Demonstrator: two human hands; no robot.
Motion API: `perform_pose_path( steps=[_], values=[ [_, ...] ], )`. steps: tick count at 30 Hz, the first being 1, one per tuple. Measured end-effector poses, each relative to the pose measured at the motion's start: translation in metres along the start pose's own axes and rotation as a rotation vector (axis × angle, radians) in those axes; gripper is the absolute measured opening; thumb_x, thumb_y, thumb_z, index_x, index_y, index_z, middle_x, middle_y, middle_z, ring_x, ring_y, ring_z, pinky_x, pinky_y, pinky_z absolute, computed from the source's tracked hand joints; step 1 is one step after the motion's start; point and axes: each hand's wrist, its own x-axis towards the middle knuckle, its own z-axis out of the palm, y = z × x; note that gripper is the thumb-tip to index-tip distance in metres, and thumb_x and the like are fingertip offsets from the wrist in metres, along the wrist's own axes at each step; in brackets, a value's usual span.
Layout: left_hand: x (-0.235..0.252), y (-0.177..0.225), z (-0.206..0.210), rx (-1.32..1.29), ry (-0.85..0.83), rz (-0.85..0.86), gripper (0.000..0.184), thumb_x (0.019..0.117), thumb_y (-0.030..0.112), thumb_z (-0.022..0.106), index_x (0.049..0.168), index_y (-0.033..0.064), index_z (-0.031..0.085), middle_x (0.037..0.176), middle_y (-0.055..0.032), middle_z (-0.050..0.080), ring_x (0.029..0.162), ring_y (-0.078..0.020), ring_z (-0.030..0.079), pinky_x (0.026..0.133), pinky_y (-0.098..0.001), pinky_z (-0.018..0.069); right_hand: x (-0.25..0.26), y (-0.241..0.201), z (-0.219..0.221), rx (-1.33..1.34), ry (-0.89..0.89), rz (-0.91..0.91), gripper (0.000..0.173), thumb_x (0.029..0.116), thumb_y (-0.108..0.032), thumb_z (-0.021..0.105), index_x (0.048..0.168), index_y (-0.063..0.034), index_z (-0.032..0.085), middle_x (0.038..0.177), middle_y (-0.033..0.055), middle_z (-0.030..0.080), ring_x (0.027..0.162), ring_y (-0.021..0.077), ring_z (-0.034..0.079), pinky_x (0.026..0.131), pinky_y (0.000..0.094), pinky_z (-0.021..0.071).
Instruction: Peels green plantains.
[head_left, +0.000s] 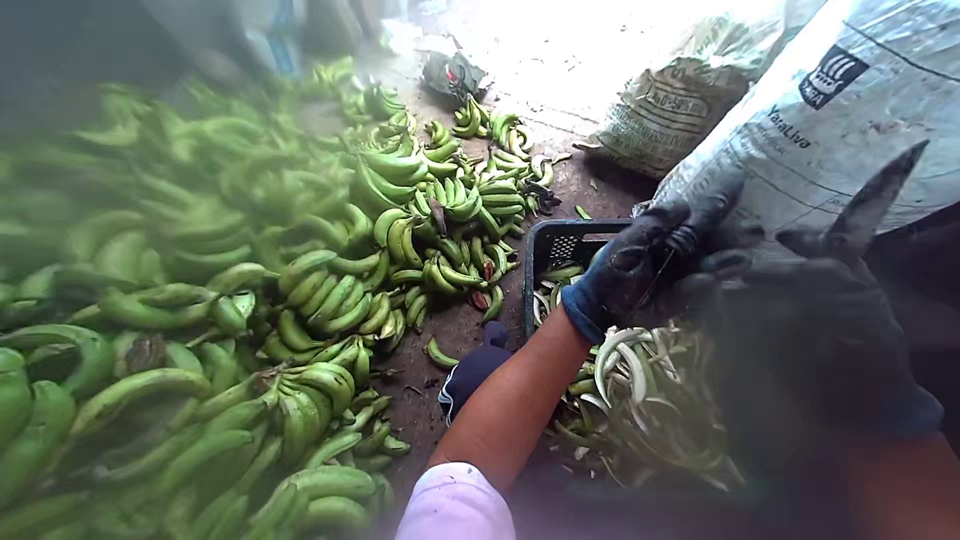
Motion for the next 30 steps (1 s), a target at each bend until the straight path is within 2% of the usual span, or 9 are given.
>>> perform_pose_path(
  steps=[4,7,10,13,15,19,22,26,30],
  values=[
    [-0.004,-0.012,0.024,0.007,-0.188,-0.248,0.034,0.1093,0.026,0.035,0.113,0.0075,0.063,0.083,-0.005,0.068,0.064,-0.0102,0.063,0.052,-0.0226,0.0533,0.01,-0.004,-0.01,0.157,-0.051,0.082,0.021,0.1017,-0.026,0.056,0.121,-0.0209,0.062,0.089,-0.0026,0.065,0.07,0.0078,0.064,0.06,0.0261,0.0581],
    [-0.007,-0.013,0.02,0.195,-0.22,-0.368,0.029,0.1085,0.013,0.037,0.127,0.003,0.057,0.098,-0.0077,0.068,0.08,-0.0127,0.068,0.065,-0.026,0.0586,0.008,-0.003,-0.014,0.052,0.011,0.069,0.025,0.101,-0.014,0.055,0.124,-0.0136,0.064,0.094,0.0007,0.069,0.077,0.01,0.068,0.065,0.0287,0.0606],
    [-0.003,0.001,0.032,0.351,-0.097,-0.383,0.032,0.1093,0.014,0.04,0.139,0.008,0.052,0.106,-0.0083,0.067,0.086,-0.0141,0.068,0.07,-0.0293,0.0597,0.002,0.003,-0.013,-0.004,0.072,0.077,0.033,0.1051,-0.018,0.053,0.138,-0.0168,0.057,0.105,0.0,0.069,0.084,0.0091,0.068,0.068,0.0281,0.061],
    [0.006,0.013,0.028,0.186,0.07,-0.265,0.027,0.1117,0.031,0.032,0.121,0.0143,0.051,0.082,-0.0032,0.06,0.074,-0.0162,0.065,0.065,-0.0329,0.0602,-0.002,-0.003,-0.008,-0.01,0.084,0.098,0.042,0.1075,-0.026,0.049,0.149,-0.0276,0.046,0.103,-0.0016,0.068,0.073,0.0076,0.065,0.055,0.025,0.0567],
    [0.007,0.028,0.017,0.155,0.167,-0.203,0.031,0.1109,0.038,0.034,0.118,0.0161,0.054,0.085,-0.0026,0.063,0.077,-0.0166,0.068,0.065,-0.0327,0.0608,-0.003,-0.01,-0.003,0.007,-0.017,0.099,0.038,0.105,-0.019,0.052,0.143,-0.02,0.054,0.111,0.0018,0.068,0.082,0.0117,0.067,0.063,0.029,0.06],
    [0.009,0.041,-0.01,0.369,0.303,-0.103,0.047,0.1088,0.031,0.042,0.154,0.0214,0.038,0.127,-0.0115,0.063,0.098,-0.0232,0.069,0.076,-0.0407,0.0612,-0.018,0.002,0.019,-0.671,-0.128,0.157,0.039,0.0986,-0.03,0.052,0.134,-0.0174,0.063,0.102,0.0031,0.072,0.082,0.0134,0.068,0.071,0.0399,0.0589],
    [0.016,0.039,-0.013,0.543,0.355,-0.147,0.045,0.1077,0.031,0.047,0.151,0.0187,0.044,0.116,-0.0086,0.066,0.089,-0.0175,0.067,0.071,-0.0353,0.059,-0.02,0.006,0.036,-0.994,-0.271,0.2,0.042,0.105,-0.036,0.04,0.139,-0.0247,0.063,0.11,0.0076,0.071,0.094,0.0254,0.069,0.079,0.0551,0.0551],
    [0.016,0.031,0.0,0.563,0.296,-0.203,0.033,0.1085,0.03,0.045,0.137,0.0157,0.054,0.092,-0.0006,0.066,0.073,-0.009,0.063,0.059,-0.0247,0.054,-0.017,0.001,0.044,-1.159,-0.249,0.204,0.037,0.1057,-0.027,0.049,0.14,-0.0225,0.062,0.111,0.0138,0.07,0.095,0.0359,0.069,0.073,0.0584,0.0541],
    [0.017,0.027,0.002,0.591,0.329,-0.274,0.041,0.1089,0.038,0.044,0.144,0.0167,0.052,0.102,-0.0032,0.068,0.082,-0.0115,0.066,0.068,-0.0288,0.0581,-0.018,0.004,0.047,-1.245,-0.232,0.226,0.036,0.1046,-0.025,0.052,0.139,-0.0219,0.062,0.109,0.0139,0.069,0.093,0.0357,0.069,0.071,0.0569,0.0549]
  ],
)
